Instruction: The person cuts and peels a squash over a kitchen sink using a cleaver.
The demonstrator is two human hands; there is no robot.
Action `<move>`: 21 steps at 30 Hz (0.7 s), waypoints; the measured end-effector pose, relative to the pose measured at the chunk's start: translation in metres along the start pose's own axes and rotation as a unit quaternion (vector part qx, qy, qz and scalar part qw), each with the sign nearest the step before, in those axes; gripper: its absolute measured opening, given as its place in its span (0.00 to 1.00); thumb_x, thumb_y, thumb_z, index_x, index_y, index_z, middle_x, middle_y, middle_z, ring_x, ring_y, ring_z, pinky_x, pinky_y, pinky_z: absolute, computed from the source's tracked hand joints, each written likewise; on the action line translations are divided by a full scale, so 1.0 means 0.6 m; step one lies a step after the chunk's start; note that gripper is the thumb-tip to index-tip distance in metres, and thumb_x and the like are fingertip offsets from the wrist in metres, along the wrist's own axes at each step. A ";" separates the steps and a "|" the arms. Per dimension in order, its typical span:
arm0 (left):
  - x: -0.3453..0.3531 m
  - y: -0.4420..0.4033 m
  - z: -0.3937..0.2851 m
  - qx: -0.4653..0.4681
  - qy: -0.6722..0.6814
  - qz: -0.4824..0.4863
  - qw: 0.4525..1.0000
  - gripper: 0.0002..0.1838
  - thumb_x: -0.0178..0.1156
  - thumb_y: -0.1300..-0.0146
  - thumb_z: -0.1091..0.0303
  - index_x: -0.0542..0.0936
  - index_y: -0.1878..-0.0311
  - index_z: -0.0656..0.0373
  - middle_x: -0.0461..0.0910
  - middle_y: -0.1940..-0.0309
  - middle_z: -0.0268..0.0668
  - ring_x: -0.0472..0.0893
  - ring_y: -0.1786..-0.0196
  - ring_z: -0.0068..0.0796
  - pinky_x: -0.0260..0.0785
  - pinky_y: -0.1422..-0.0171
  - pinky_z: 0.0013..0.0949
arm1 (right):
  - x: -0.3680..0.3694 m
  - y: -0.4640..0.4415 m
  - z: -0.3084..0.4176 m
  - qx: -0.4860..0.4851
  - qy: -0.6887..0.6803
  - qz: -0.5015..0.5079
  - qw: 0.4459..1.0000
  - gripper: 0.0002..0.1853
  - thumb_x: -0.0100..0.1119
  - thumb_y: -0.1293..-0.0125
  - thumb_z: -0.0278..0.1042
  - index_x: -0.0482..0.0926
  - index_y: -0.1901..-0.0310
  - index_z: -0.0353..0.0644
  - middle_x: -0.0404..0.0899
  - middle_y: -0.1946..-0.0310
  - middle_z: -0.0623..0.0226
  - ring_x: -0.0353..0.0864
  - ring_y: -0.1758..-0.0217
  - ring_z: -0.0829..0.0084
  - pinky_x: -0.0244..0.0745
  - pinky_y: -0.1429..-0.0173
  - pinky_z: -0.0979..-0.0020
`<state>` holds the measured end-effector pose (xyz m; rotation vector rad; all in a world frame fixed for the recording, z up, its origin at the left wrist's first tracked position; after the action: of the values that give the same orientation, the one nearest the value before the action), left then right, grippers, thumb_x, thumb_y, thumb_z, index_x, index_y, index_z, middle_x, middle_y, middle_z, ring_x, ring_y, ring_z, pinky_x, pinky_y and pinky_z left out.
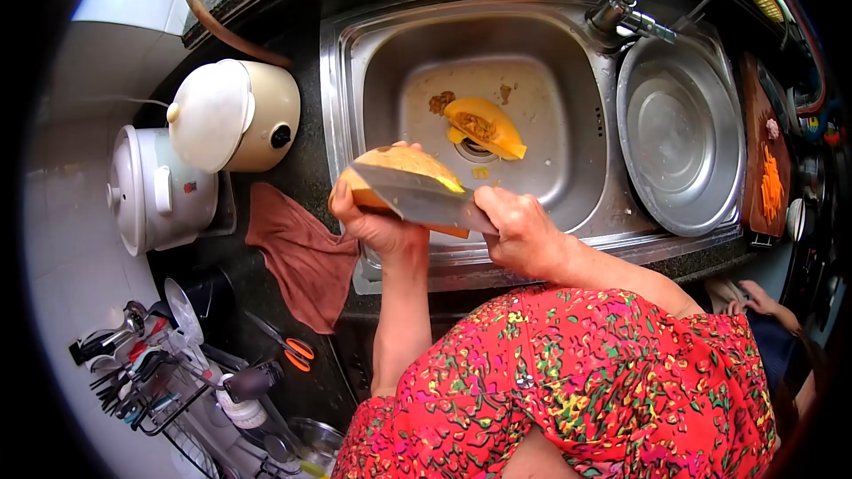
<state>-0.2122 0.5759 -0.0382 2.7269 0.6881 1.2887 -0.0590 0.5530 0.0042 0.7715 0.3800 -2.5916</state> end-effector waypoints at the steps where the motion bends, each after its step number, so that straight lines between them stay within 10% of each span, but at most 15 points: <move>1: 0.001 0.002 -0.002 0.003 0.005 0.005 1.000 0.31 0.46 0.45 0.44 0.77 0.58 0.66 0.78 0.61 0.55 0.77 0.55 0.54 0.66 0.44 0.49 | -0.001 0.002 0.003 -0.001 -0.013 -0.007 1.000 0.13 0.53 0.55 0.15 0.62 0.69 0.37 0.70 0.76 0.52 0.72 0.72 0.47 0.69 0.71 0.54; 5: -0.008 -0.002 0.000 0.000 -0.033 0.009 0.999 0.35 0.49 0.49 0.40 0.72 0.56 0.68 0.75 0.60 0.54 0.76 0.54 0.49 0.68 0.46 0.48 | 0.006 0.004 -0.001 0.011 -0.007 -0.008 1.000 0.13 0.53 0.56 0.15 0.63 0.69 0.37 0.71 0.76 0.52 0.72 0.72 0.47 0.69 0.71 0.54; 7: -0.035 -0.002 0.057 -0.147 0.106 0.004 0.983 0.35 0.50 0.49 0.39 0.74 0.55 0.67 0.76 0.60 0.55 0.75 0.54 0.52 0.68 0.46 0.49 | 0.006 0.003 0.005 0.005 0.022 0.003 1.000 0.14 0.53 0.57 0.15 0.63 0.68 0.37 0.70 0.76 0.52 0.72 0.71 0.47 0.68 0.71 0.54; 15: 0.011 0.020 -0.003 0.038 -0.087 -0.025 0.995 0.34 0.55 0.55 0.47 0.71 0.52 0.68 0.73 0.56 0.47 0.75 0.53 0.40 0.66 0.44 0.41 | 0.018 0.002 -0.033 0.096 -0.048 0.009 0.994 0.13 0.49 0.56 0.12 0.61 0.68 0.35 0.72 0.76 0.45 0.72 0.70 0.41 0.68 0.69 0.52; 21: 0.001 0.008 0.013 -0.020 -0.056 -0.020 0.998 0.37 0.55 0.52 0.45 0.68 0.49 0.70 0.73 0.53 0.49 0.75 0.50 0.44 0.64 0.40 0.44 | 0.013 -0.002 -0.026 0.110 -0.071 0.004 0.991 0.17 0.45 0.55 0.12 0.63 0.59 0.32 0.73 0.74 0.42 0.72 0.69 0.39 0.69 0.66 0.51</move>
<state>-0.2043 0.5726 -0.0419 2.7143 0.6945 1.1190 -0.0583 0.5574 -0.0131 0.6516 0.0484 -2.6898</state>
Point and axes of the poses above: each hand's wrist, its own y-axis away from the middle knuckle, its own x-axis out of the palm, z = x × y, the point moved 9 cm from there along -y, towards the middle knuckle
